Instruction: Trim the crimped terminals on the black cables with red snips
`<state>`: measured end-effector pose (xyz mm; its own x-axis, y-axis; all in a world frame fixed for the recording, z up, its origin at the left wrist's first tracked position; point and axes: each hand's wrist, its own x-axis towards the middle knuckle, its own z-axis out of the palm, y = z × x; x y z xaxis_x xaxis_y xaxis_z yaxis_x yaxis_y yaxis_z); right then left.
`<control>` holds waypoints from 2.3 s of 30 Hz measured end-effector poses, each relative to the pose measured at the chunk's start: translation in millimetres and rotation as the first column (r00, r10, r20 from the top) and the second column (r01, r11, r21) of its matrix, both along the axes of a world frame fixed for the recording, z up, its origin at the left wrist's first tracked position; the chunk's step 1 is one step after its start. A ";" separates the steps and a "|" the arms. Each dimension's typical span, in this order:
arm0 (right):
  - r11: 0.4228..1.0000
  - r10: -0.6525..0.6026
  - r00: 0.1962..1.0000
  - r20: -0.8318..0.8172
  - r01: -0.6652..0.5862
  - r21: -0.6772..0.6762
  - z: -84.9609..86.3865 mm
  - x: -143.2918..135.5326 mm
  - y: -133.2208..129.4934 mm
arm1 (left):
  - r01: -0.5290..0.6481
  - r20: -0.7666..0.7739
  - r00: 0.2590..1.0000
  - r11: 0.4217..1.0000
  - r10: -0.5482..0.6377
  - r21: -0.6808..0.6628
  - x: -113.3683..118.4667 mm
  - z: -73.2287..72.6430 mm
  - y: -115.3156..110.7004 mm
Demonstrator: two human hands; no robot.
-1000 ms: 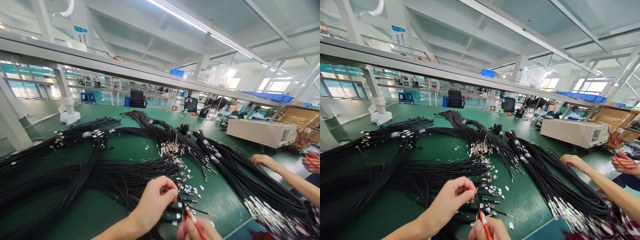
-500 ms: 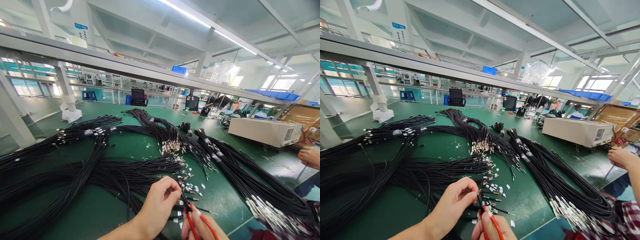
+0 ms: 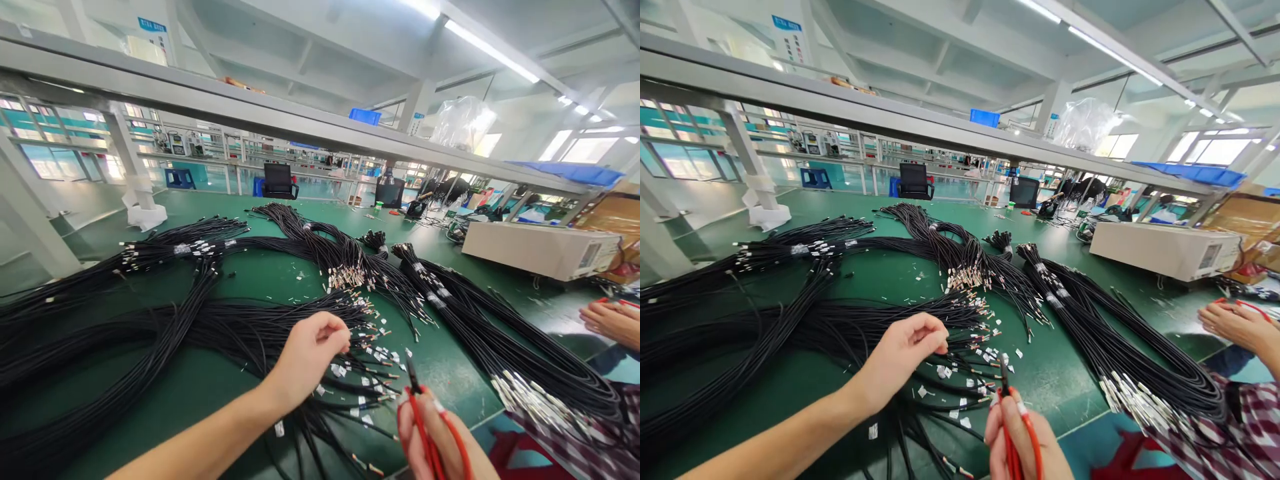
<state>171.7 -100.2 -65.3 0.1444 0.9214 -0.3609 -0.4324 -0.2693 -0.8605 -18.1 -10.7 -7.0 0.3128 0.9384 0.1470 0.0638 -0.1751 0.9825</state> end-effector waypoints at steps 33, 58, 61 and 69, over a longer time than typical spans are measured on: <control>0.955 -0.084 0.218 0.972 0.297 0.016 -28.2 92.0 76.4 | 0.052 -0.495 0.868 0.989 0.023 0.137 -35.4 -1.2 37.9; 0.958 -0.030 0.418 0.908 0.273 -0.094 -25.4 92.2 73.5 | -0.005 -0.716 0.679 0.976 0.162 0.216 -58.1 -15.0 59.9; 0.957 -0.029 0.439 0.898 0.271 -0.101 -33.1 96.2 74.4 | -0.016 -0.755 0.625 0.971 0.197 0.240 -57.2 -31.3 64.0; 0.949 -0.049 0.467 0.883 0.298 -0.105 -32.7 98.0 75.7 | -0.017 -0.766 0.592 0.953 0.253 0.302 -54.0 -37.2 74.4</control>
<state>269.6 -24.5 -98.0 0.6424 0.7544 -0.1347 0.4339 -0.5029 -0.7475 -72.1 63.8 -44.2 0.2878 0.9492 0.1272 0.8326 -0.3136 0.4566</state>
